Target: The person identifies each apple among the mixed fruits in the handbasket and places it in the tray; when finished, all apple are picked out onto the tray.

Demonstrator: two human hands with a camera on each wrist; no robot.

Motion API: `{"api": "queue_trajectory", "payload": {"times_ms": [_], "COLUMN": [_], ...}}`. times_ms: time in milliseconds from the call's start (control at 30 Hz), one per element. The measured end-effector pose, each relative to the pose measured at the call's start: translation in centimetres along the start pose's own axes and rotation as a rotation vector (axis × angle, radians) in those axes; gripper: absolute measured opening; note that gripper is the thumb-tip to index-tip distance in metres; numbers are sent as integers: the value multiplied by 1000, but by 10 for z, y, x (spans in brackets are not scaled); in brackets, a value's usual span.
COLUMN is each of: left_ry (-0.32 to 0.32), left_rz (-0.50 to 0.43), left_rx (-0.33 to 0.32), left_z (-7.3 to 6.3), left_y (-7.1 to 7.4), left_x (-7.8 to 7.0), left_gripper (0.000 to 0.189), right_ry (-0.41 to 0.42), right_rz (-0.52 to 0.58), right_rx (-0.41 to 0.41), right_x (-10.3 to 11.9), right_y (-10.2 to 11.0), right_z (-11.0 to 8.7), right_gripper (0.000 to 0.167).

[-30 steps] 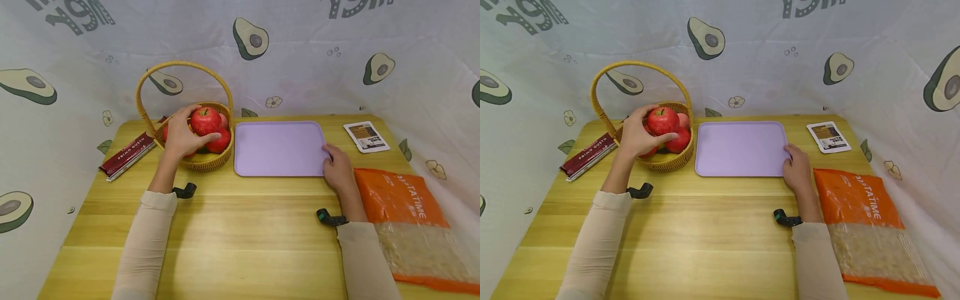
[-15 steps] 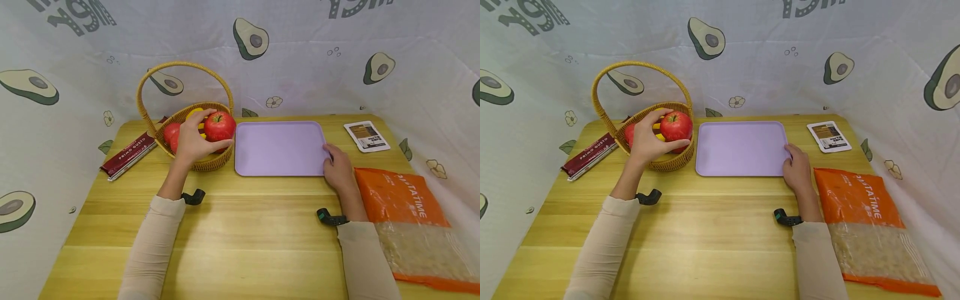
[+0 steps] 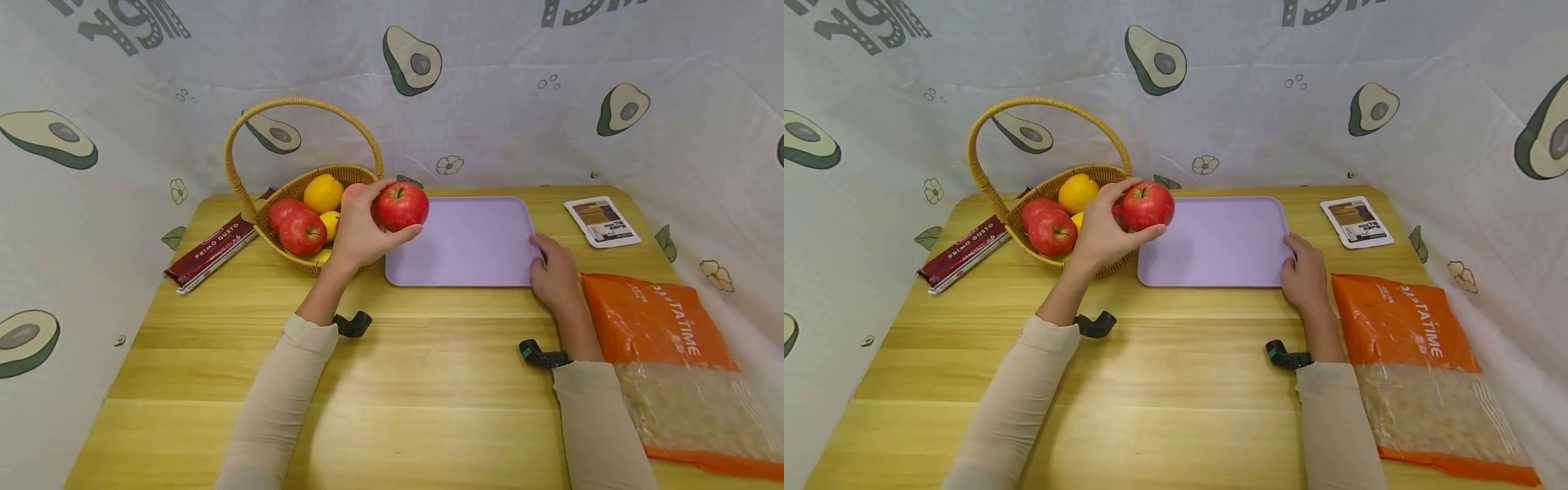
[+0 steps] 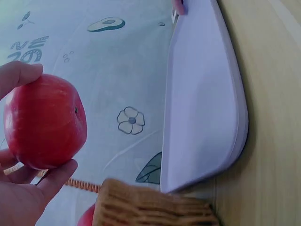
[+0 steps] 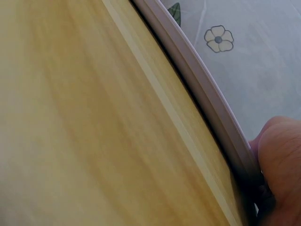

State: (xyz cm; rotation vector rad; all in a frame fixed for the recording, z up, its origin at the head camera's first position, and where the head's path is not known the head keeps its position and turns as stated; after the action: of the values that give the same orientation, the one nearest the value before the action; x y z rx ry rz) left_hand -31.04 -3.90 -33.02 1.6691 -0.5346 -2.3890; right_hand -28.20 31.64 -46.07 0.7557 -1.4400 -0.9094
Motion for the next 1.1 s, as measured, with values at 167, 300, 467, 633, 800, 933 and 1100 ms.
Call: {"api": "queue_trajectory", "payload": {"times_ms": [167,300,467,633,800,933,1100], "left_ry": [39,103,166,205,249,255,248], "left_rz": [-9,6,6,32,56,40,27], "left_rx": [-1,4,-12,-40,-83,-123,-145], "left_z": [8,16,26,34,37,39,43], "left_y": [-22,-42,-63,-76,-80,-82,-85], "left_x": [1,10,27,48,66,74,84], "left_gripper": [82,87,86,85,84,83,87], "right_ry": [-9,-12,-18,-3,-4,-10,-10], "right_rz": [-1,-6,11,12,14,15,23], "right_rx": [8,3,13,1,-3,-5,-17], "right_x": [0,-1,0,2,3,2,0], "right_y": [0,0,0,1,1,1,2], "right_z": [0,0,-1,-1,-1,-1,-2], "right_gripper": [53,53,53,53,53,53,53]}}
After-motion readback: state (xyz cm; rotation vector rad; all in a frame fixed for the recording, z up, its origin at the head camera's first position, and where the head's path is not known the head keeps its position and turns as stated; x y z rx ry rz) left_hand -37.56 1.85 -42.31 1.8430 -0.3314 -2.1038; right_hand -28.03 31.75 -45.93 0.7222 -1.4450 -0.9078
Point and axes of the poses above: each hand's wrist, its own z-axis towards the middle knuckle, its own y-axis out of the back of the hand, x = y × z, the point moved 10 cm from there along z, towards the middle knuckle, and after that the axes turned 11 degrees about -z, right-handed, at the moved point
